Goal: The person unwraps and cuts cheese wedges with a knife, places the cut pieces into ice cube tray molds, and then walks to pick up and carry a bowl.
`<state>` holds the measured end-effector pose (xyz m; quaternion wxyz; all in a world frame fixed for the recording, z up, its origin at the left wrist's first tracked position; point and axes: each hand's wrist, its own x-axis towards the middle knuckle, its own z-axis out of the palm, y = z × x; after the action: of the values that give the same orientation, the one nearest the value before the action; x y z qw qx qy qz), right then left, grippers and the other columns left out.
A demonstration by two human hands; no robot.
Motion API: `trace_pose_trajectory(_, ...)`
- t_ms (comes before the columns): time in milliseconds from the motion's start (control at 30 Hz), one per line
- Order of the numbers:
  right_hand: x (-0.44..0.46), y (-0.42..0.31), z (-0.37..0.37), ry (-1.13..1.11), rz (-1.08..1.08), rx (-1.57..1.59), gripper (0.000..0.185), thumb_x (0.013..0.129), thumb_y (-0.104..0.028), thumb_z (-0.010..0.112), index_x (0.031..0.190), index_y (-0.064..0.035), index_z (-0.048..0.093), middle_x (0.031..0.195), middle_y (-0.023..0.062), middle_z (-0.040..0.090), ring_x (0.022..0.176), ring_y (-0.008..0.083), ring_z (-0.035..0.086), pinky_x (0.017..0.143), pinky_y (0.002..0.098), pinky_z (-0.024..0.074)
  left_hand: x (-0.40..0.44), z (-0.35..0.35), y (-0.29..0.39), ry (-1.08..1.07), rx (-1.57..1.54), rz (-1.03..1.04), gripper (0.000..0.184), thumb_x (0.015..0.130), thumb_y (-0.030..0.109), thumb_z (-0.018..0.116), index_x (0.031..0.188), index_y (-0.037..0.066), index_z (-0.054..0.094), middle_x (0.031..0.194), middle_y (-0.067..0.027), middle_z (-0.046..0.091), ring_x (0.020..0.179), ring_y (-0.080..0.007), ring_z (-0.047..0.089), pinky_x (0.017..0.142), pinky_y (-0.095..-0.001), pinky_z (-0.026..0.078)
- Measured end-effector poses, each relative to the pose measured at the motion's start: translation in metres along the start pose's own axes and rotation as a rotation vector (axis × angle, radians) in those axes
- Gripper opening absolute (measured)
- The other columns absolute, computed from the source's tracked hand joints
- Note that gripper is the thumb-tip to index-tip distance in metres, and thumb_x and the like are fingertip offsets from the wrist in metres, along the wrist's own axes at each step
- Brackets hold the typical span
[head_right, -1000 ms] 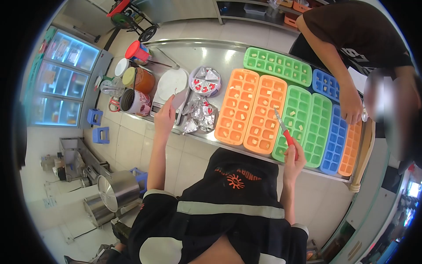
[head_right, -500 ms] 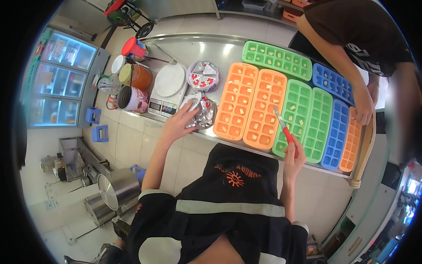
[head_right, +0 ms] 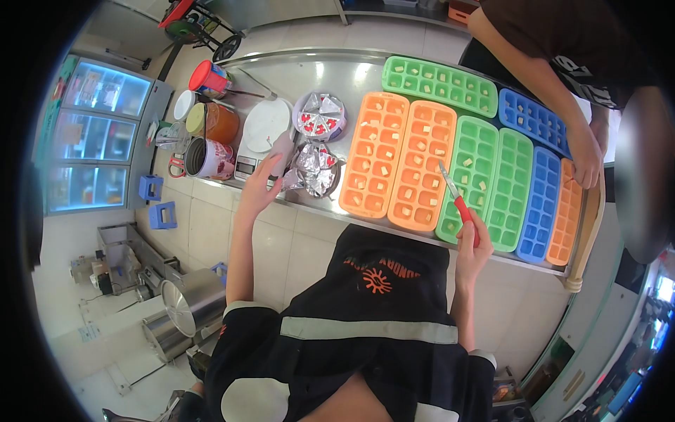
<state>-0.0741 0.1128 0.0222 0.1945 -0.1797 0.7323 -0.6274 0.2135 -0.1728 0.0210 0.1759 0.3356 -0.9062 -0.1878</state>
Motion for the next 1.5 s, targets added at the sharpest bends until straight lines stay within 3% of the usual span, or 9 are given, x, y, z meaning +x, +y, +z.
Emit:
trace_pose_trajectory(367, 0.004, -0.001, 0.005, -0.024, -0.009, 0.014, 0.024, 0.084, -0.01, 0.046, 0.103, 0.0012, 0.053, 0.058, -0.0014, 0.045, 0.047, 0.0018, 0.033, 0.042, 0.0162, 0.0249, 0.005, 0.008, -0.003, 0.046, 0.427, 0.243, 0.014, 0.065, 0.017, 0.061, 0.078, 0.012, 0.059, 0.109, -0.0073, 0.053, 0.092, -0.0255, 0.055, 0.073, -0.0375, 0.046)
trace_pose_trajectory(533, 0.004, -0.003, 0.005, -0.02, 0.012, 0.024, 0.024, 0.084, -0.01, 0.046, 0.103, 0.0016, 0.053, 0.058, -0.0014, 0.045, 0.047, 0.0016, 0.033, 0.042, 0.0163, 0.0253, 0.008, 0.003, 0.001, -0.037, 0.0, -0.236, 0.013, 0.073, 0.017, 0.057, 0.077, 0.004, 0.059, 0.094, -0.0126, 0.057, 0.067, -0.0267, 0.057, 0.056, -0.0309, 0.045)
trace_pose_trajectory(667, 0.005, -0.001, 0.005, -0.018, 0.014, 0.012, 0.024, 0.084, -0.011, 0.047, 0.103, 0.0017, 0.054, 0.057, -0.0014, 0.045, 0.047, 0.0017, 0.034, 0.042, 0.0162, 0.0254, 0.012, 0.002, 0.01, -0.028, -0.133, -0.198, 0.013, 0.076, 0.012, 0.054, 0.08, 0.0, 0.057, 0.08, -0.0129, 0.057, 0.062, -0.0251, 0.055, 0.053, -0.03, 0.042)
trace_pose_trajectory(867, 0.006, -0.002, 0.008, -0.025, 0.037, 0.04, 0.025, 0.084, -0.011, 0.047, 0.103, 0.0016, 0.054, 0.057, -0.0014, 0.045, 0.047, 0.0018, 0.034, 0.042, 0.0159, 0.0259, 0.01, 0.021, 0.033, 0.181, -0.064, -0.182, 0.015, 0.077, 0.011, 0.053, 0.082, -0.002, 0.056, 0.087, -0.0146, 0.058, 0.067, -0.0268, 0.057, 0.06, -0.0301, 0.043)
trace_pose_trajectory(967, 0.008, -0.005, 0.007, -0.029, 0.036, 0.03, 0.025, 0.084, -0.012, 0.047, 0.103, 0.0022, 0.053, 0.058, -0.0011, 0.045, 0.047, 0.0018, 0.034, 0.043, 0.0158, 0.0264, 0.008, 0.027, 0.03, 0.083, -0.18, -0.258, 0.014, 0.075, 0.014, 0.054, 0.083, 0.003, 0.059, 0.113, -0.013, 0.05, 0.096, -0.0322, 0.051, 0.076, -0.0349, 0.043)
trace_pose_trajectory(1033, 0.008, -0.005, 0.007, -0.028, 0.045, 0.029, 0.025, 0.084, -0.012, 0.047, 0.103, 0.003, 0.053, 0.058, -0.0009, 0.045, 0.047, 0.0018, 0.034, 0.043, 0.0159, 0.027, 0.009, 0.018, 0.042, -0.012, 0.183, 0.047, 0.013, 0.073, 0.016, 0.057, 0.081, 0.006, 0.061, 0.123, -0.0129, 0.041, 0.115, -0.0359, 0.034, 0.091, -0.0473, 0.03)
trace_pose_trajectory(1267, 0.012, 0.004, 0.007, -0.021, 0.009, 0.032, 0.024, 0.084, -0.011, 0.047, 0.103, 0.0026, 0.053, 0.057, -0.0003, 0.044, 0.045, 0.0018, 0.032, 0.039, 0.0159, 0.0234, 0.005, 0.022, 0.052, -0.147, -0.075, -0.012, 0.012, 0.071, 0.017, 0.059, 0.079, 0.008, 0.064, 0.13, -0.0123, 0.03, 0.123, -0.0391, 0.014, 0.093, -0.058, 0.013)
trace_pose_trajectory(1367, 0.013, 0.003, 0.007, -0.045, 0.002, 0.023, 0.024, 0.084, -0.011, 0.046, 0.103, 0.0025, 0.053, 0.057, -0.0002, 0.044, 0.045, 0.002, 0.032, 0.039, 0.0162, 0.0234, 0.006, 0.016, 0.056, -0.123, -0.186, -0.01, 0.015, 0.073, 0.015, 0.059, 0.082, 0.003, 0.063, 0.13, -0.0145, 0.031, 0.12, -0.0327, 0.029, 0.093, -0.0498, 0.025)
trace_pose_trajectory(1500, 0.012, -0.004, 0.006, -0.117, 0.093, 0.172, 0.025, 0.085, -0.012, 0.046, 0.104, 0.0025, 0.052, 0.06, 0.0013, 0.047, 0.046, 0.0032, 0.036, 0.041, 0.0163, 0.0274, 0.008, 0.007, 0.071, -0.121, -1.08, -0.471, 0.018, 0.08, 0.012, 0.052, 0.087, -0.003, 0.059, 0.105, -0.0116, 0.052, 0.093, -0.0148, 0.051, 0.077, -0.0263, 0.042)
